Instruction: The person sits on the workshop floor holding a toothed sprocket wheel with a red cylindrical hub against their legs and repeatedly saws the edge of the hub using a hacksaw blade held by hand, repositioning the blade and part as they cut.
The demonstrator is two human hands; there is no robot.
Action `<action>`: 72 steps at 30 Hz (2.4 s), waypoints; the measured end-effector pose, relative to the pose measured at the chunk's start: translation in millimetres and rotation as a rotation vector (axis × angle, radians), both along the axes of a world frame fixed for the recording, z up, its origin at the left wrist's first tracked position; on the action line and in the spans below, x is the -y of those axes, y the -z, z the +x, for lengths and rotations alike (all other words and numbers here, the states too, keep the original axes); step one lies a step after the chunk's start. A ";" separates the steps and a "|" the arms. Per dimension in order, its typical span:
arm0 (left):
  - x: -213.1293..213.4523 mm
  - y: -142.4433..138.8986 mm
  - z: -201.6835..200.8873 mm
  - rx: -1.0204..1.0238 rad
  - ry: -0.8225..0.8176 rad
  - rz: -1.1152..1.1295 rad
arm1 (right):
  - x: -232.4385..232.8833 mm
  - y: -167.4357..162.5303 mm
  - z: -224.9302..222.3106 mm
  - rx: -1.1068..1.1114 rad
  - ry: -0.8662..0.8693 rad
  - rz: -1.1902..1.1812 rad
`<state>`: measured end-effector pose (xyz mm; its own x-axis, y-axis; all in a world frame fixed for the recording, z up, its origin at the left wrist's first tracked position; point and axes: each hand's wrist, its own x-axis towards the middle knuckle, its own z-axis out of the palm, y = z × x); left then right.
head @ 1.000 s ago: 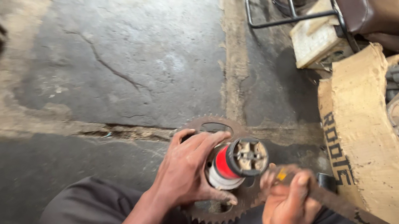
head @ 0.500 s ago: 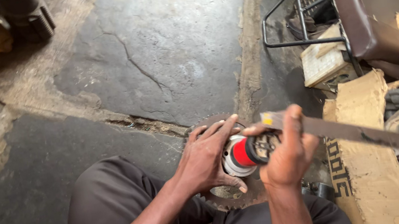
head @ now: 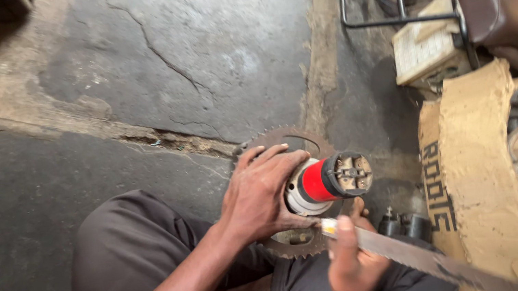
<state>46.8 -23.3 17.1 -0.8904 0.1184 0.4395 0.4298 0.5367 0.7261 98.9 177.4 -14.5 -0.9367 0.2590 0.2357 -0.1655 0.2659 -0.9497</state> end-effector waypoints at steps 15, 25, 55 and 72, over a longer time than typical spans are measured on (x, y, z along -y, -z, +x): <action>-1.1 -9.7 9.2 0.034 0.009 0.019 | 13.5 -9.6 -2.6 -0.140 -0.230 0.253; -0.2 -7.4 10.5 0.045 0.015 0.014 | 14.7 -3.4 0.0 -0.088 -0.188 0.173; -1.5 -7.3 10.2 0.034 0.017 0.008 | 16.1 -2.8 5.6 -0.154 -0.129 0.211; -1.1 -5.9 14.1 0.037 0.022 0.006 | 11.6 3.7 11.5 -0.003 -0.116 -0.015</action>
<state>60.9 -22.2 23.0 -0.9035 0.1355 0.4067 0.4138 0.5232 0.7450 110.4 165.8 -18.2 -0.9599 0.1526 0.2351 -0.1968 0.2307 -0.9529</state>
